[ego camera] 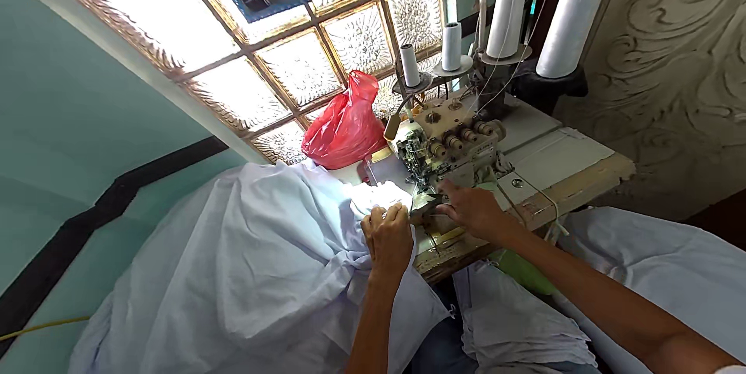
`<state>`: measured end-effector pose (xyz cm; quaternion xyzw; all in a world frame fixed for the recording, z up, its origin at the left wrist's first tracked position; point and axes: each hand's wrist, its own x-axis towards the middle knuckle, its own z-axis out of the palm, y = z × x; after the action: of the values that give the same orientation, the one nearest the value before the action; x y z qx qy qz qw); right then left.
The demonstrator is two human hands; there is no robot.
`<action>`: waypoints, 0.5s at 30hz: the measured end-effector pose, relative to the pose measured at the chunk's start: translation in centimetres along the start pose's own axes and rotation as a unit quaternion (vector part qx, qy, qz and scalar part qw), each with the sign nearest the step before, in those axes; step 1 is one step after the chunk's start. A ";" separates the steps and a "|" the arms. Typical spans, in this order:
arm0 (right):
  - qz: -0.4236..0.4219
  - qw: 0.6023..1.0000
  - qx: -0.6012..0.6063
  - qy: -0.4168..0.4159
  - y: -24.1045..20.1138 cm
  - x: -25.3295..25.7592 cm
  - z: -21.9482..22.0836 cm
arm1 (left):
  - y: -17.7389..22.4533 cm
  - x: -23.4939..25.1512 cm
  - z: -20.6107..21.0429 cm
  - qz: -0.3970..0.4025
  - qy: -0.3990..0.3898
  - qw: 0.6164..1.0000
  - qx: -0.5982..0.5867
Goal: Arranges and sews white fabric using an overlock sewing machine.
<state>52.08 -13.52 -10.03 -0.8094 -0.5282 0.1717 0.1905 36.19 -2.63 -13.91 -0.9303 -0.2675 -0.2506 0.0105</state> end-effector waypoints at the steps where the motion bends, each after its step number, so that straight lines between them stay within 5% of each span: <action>1: 0.001 1.000 0.000 -0.010 -0.7 0.8 -0.1 | 0.0 0.0 0.0 -0.001 0.001 1.000 0.000; 10: -0.051 0.996 -0.030 0.063 -1.9 3.5 1.2 | -0.1 -0.3 0.8 -0.011 0.023 1.000 -0.014; 15: -0.057 0.967 0.033 0.248 1.1 1.5 2.4 | -1.5 -1.2 2.7 -0.007 0.121 0.987 -0.107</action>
<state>52.40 -12.22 -12.76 -0.7886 -0.5037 -0.0281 0.3515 35.84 -1.50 -17.03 -0.8870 -0.2427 -0.3884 -0.0585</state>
